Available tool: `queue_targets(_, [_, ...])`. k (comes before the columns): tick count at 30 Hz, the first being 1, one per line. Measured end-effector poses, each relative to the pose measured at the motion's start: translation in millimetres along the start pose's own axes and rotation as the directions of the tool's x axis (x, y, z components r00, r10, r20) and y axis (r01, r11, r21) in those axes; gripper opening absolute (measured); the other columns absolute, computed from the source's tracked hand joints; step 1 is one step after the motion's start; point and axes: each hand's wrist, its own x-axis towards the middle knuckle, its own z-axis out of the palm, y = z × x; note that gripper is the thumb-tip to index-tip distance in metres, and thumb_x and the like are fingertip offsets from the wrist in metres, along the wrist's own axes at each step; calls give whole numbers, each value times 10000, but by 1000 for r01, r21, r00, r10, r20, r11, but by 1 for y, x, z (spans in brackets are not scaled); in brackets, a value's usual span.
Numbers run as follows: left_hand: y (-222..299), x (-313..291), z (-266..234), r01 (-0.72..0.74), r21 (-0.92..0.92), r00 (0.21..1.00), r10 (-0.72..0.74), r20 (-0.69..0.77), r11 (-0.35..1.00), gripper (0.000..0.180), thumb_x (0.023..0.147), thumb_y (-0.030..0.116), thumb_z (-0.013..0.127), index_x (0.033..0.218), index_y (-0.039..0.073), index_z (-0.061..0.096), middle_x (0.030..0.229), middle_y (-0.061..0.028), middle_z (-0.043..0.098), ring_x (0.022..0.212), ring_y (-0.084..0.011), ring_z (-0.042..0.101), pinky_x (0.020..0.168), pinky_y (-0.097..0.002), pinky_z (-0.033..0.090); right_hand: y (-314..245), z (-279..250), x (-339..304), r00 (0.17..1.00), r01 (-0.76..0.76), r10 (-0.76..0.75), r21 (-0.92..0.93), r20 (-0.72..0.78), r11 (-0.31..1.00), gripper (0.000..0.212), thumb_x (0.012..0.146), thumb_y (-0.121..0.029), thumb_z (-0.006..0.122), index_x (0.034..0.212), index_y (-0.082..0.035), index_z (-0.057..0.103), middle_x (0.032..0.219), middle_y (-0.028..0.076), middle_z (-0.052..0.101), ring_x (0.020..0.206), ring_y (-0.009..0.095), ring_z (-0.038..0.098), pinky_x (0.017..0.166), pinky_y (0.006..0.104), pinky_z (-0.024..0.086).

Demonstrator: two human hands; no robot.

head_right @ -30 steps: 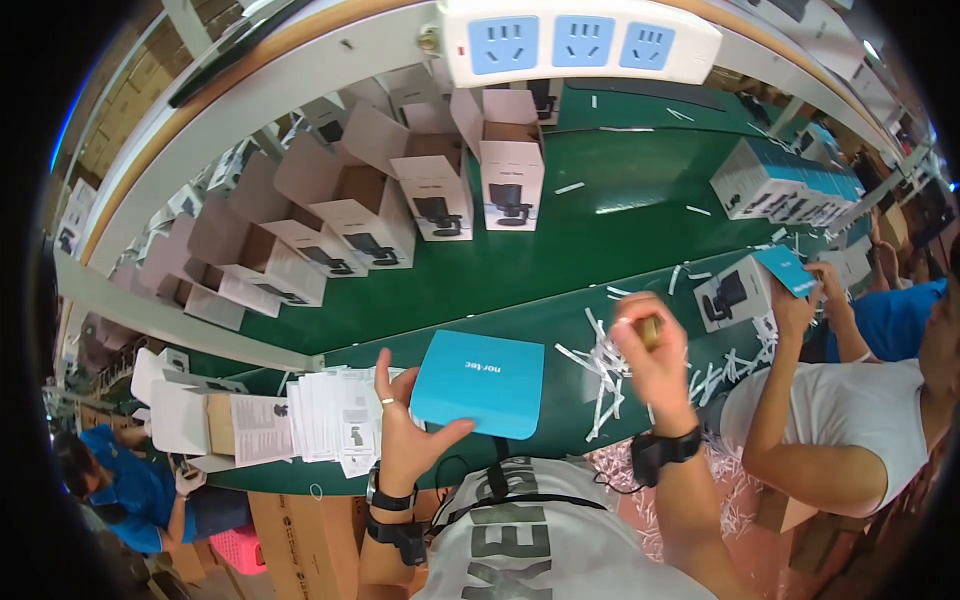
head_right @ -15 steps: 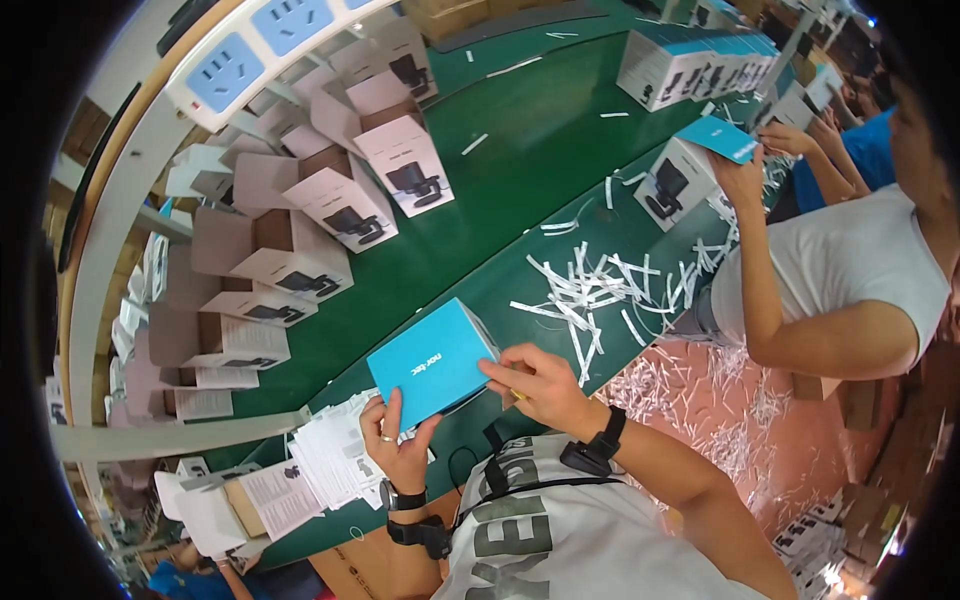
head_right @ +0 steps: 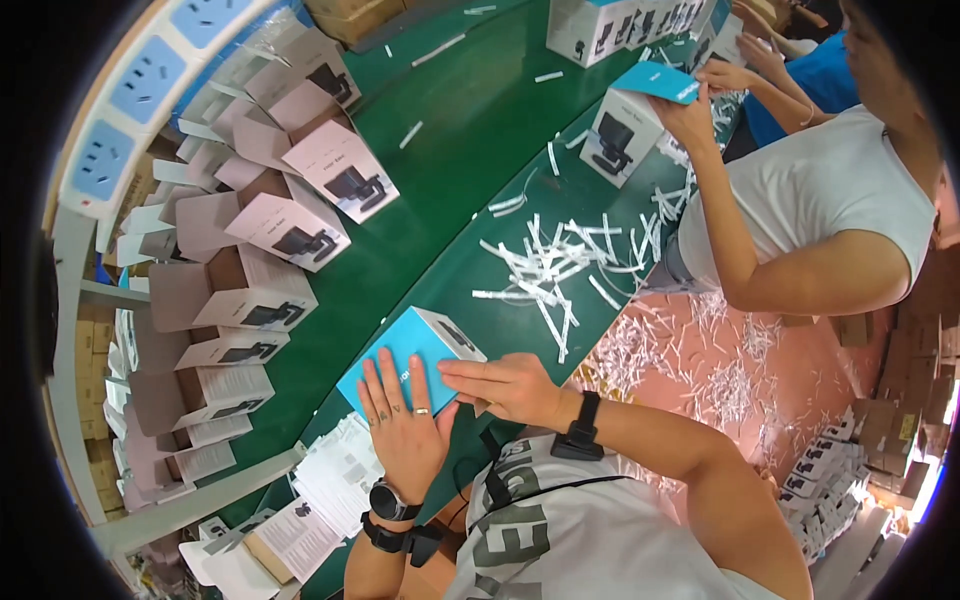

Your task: The person places a manual into a white box, applies a sticker to the box flap, and closes it. They then slide the white box into a blue sleeve, apply another sticker to the sleeve, and place the completed package onto a shelf.

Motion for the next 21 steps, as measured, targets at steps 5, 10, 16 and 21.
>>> queue_targets(5, [-11,4,2,-72,81,995,67,70,994,892,915,494,759,1585,5,431,1679,-375,214,1530,-617,209,1224,-687,239,7,3,-4,997,5,-7,-24,-81,1000,374,834,-114,839,1204,-102,788,1296,58,760,758,146,748,573,281,534])
queue_targets(10, [-36,16,-14,-7,-35,997,10,70,999,1011,879,600,761,1594,-5,382,1594,-413,283,1455,-634,289,1188,-710,268,25,-10,5,997,71,-75,116,31,991,344,832,-103,833,1175,-110,801,1325,47,751,759,144,747,570,273,527])
queue_targets(16, [-26,21,-30,55,22,998,-56,42,998,1201,748,636,854,1608,-17,327,1519,-392,349,1396,-585,356,1176,-682,294,17,-11,2,996,89,-92,178,8,980,406,809,-14,744,1200,-110,791,1334,25,747,766,159,752,611,289,565])
queue_targets(21, [-11,51,-45,35,-15,994,-33,103,999,1219,698,715,846,1581,1,404,1472,-369,420,1358,-564,416,1157,-675,327,14,-19,12,996,-31,5,296,88,955,416,789,40,746,1180,-91,791,1315,55,753,809,178,767,661,312,593])
